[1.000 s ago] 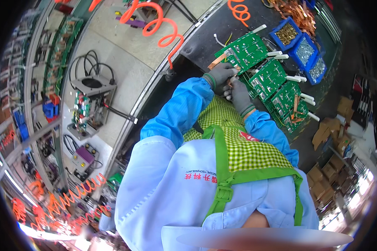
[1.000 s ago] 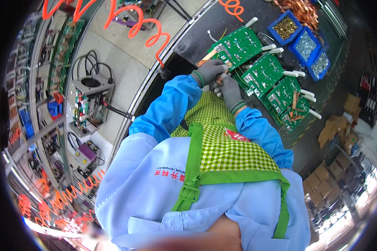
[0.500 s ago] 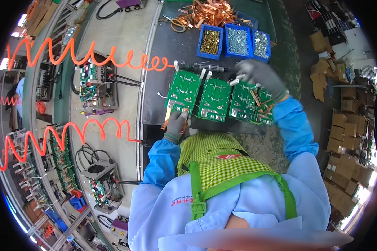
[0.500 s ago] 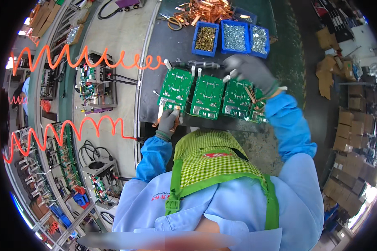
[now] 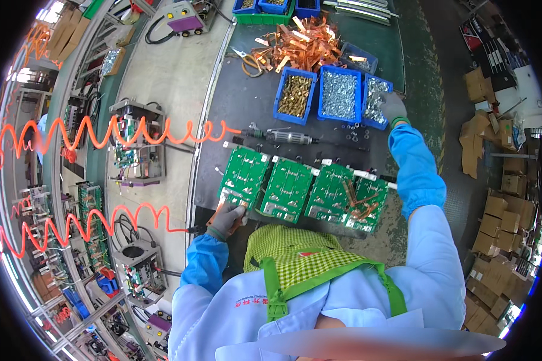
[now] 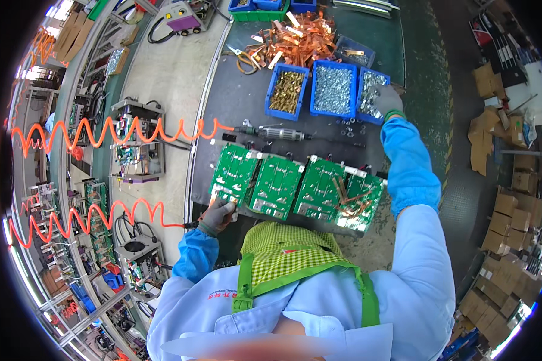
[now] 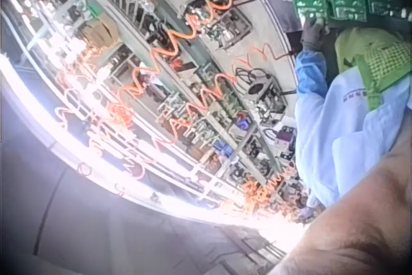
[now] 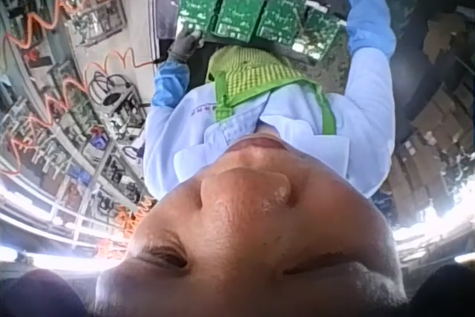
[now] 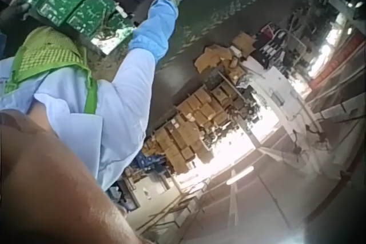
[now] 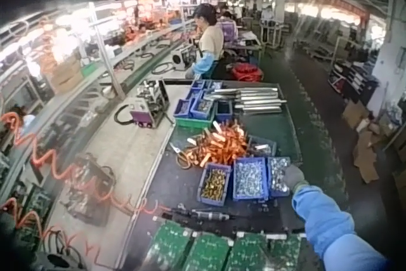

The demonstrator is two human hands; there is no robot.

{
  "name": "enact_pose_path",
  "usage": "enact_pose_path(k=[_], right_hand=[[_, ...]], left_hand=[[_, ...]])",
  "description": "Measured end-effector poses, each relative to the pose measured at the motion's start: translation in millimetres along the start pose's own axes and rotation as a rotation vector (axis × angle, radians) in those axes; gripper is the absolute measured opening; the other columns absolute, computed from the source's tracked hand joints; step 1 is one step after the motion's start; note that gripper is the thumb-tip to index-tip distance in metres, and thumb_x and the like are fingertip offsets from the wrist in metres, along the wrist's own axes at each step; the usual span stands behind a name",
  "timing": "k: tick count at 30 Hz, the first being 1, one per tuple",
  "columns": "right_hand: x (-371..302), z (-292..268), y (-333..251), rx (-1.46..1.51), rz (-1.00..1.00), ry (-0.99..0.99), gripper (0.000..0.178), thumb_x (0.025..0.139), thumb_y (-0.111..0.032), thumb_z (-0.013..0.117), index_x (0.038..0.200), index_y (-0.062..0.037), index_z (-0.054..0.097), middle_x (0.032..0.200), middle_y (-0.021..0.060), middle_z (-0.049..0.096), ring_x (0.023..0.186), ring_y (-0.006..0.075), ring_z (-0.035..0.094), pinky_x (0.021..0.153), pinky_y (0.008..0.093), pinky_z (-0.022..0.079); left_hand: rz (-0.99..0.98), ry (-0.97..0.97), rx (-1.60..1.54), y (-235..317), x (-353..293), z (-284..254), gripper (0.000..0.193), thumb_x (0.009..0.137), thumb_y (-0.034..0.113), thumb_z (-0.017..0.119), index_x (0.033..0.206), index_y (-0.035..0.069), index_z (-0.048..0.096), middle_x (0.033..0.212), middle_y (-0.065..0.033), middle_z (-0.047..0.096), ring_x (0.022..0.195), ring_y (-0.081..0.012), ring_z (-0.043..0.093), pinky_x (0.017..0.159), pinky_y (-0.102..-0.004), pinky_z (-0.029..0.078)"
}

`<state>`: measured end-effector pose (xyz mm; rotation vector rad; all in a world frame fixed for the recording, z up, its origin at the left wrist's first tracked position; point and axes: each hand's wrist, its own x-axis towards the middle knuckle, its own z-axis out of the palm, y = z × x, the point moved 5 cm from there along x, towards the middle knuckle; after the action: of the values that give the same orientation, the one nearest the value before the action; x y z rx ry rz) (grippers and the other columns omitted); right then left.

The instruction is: Assembling copper plates and components onto green circuit boards and securing them with an electric screwdriver.

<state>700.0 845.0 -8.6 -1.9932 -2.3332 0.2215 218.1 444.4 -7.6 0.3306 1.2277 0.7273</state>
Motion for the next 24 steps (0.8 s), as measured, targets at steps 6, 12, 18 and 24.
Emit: enact_pose_path(k=[6, 12, 18, 24], right_hand=[[9, 8, 12, -0.059, 0.132, -0.03, 0.036, 0.078, -0.025, 0.058, 0.11, -0.0102, 0.058, 0.11, 0.0152, 0.056, 0.101, 0.0322, 0.054, 0.086, 0.0414, 0.043], [18, -19, 7, 0.128, 0.022, -0.002, 0.024, 0.081, -0.027, 0.056, 0.099, -0.0119, 0.064, 0.094, 0.0136, 0.06, 0.094, 0.0317, 0.056, 0.082, 0.0412, 0.044], [27, -17, -58, 0.342, -0.216, -0.05, 0.021, 0.081, -0.023, 0.058, 0.098, -0.0129, 0.065, 0.102, 0.012, 0.06, 0.097, 0.0307, 0.055, 0.083, 0.0404, 0.044], [30, 38, -120, -0.077, -0.321, -0.229, 0.022, 0.084, -0.015, 0.046, 0.097, -0.0102, 0.063, 0.092, 0.015, 0.064, 0.086, 0.0321, 0.062, 0.075, 0.043, 0.048]], left_hand=[[-0.009, 0.041, -0.135, -4, 6, 3, 0.021, 0.086, 0.011, 0.056, 0.102, -0.001, 0.053, 0.084, -0.0079, 0.058, 0.065, -0.017, 0.057, 0.057, -0.0293, 0.049], [-0.061, 0.1, -0.158, 3, -5, 12, 0.02, 0.085, 0.015, 0.058, 0.096, -0.001, 0.056, 0.079, -0.006, 0.057, 0.064, -0.0144, 0.055, 0.058, -0.0266, 0.046], [-0.174, 0.205, -0.129, 4, -4, 3, 0.016, 0.086, 0.014, 0.057, 0.092, -0.001, 0.057, 0.079, -0.0074, 0.059, 0.065, -0.0159, 0.057, 0.06, -0.0275, 0.047], [-0.073, 0.162, -0.098, 0, -6, 3, 0.02, 0.085, 0.017, 0.059, 0.091, -0.002, 0.057, 0.076, -0.0074, 0.059, 0.062, -0.0161, 0.057, 0.058, -0.0273, 0.047]])
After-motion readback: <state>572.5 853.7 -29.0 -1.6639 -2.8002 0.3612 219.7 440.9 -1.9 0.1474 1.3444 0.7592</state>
